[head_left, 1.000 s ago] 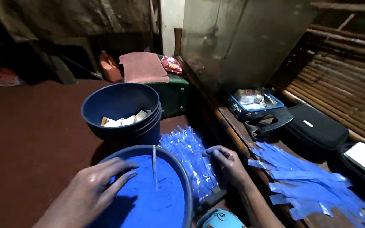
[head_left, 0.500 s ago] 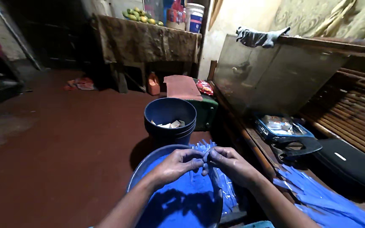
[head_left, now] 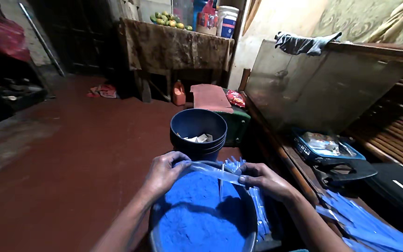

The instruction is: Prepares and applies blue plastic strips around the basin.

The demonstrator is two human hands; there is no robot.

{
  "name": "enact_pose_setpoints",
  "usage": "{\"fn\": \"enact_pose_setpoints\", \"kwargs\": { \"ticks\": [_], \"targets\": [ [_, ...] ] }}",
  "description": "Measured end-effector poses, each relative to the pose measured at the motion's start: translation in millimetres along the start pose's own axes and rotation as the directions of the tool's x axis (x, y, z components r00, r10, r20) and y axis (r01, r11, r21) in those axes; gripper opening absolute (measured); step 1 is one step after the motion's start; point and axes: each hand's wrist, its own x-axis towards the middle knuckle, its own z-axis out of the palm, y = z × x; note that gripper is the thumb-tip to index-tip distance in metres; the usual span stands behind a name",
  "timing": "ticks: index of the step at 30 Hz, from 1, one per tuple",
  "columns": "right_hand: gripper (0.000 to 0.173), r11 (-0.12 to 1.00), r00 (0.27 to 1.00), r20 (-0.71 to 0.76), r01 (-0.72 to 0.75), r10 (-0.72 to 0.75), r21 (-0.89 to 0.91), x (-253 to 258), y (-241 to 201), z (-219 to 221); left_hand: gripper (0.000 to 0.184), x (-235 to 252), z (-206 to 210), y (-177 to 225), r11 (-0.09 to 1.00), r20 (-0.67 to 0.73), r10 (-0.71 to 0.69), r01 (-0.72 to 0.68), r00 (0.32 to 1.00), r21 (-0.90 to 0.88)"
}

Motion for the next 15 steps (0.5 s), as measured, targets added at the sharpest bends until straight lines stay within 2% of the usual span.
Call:
{"fn": "enact_pose_setpoints", "kwargs": {
  "ticks": [3, 5, 8, 10, 13, 15],
  "targets": [
    [0.011, 0.999, 0.998, -0.048, 0.032, -0.032, -0.014, 0.1, -6.8, -7.6, 0.017, -2.7, -4.6, 12.6, 0.997, 0.007, -0.075, 0.075, 0.997, 0.026],
    [0.010, 0.997, 0.986, -0.155, 0.061, -0.067, -0.045, 0.1, -17.0, -10.5, 0.014, 0.1, -2.8, 4.7, 0.994, 0.034, -0.073, 0.070, 0.997, 0.085],
    [0.011, 0.985, 0.931, -0.326, 0.138, -0.166, -0.108, 6.0, -38.8, -14.9, 0.018, 1.7, 4.5, 2.0, 0.987, 0.148, -0.104, 0.083, 0.983, 0.141],
    [0.010, 0.969, 0.894, -0.380, 0.192, -0.239, -0.157, 10.9, -57.9, -14.6, 0.022, 0.6, 12.7, 5.8, 0.979, 0.278, -0.128, 0.075, 0.952, 0.192],
    [0.008, 0.933, 0.861, -0.386, 0.239, -0.332, -0.269, 15.5, -86.5, -6.3, 0.027, 1.8, 23.4, 7.2, 0.970, 0.455, -0.129, 0.017, 0.881, 0.242],
    [0.008, 0.901, 0.867, -0.319, 0.275, -0.383, -0.335, 17.3, -97.7, 1.6, 0.038, 1.1, 27.5, 9.6, 0.987, 0.432, -0.045, -0.027, 0.901, 0.159]
  ]
}}
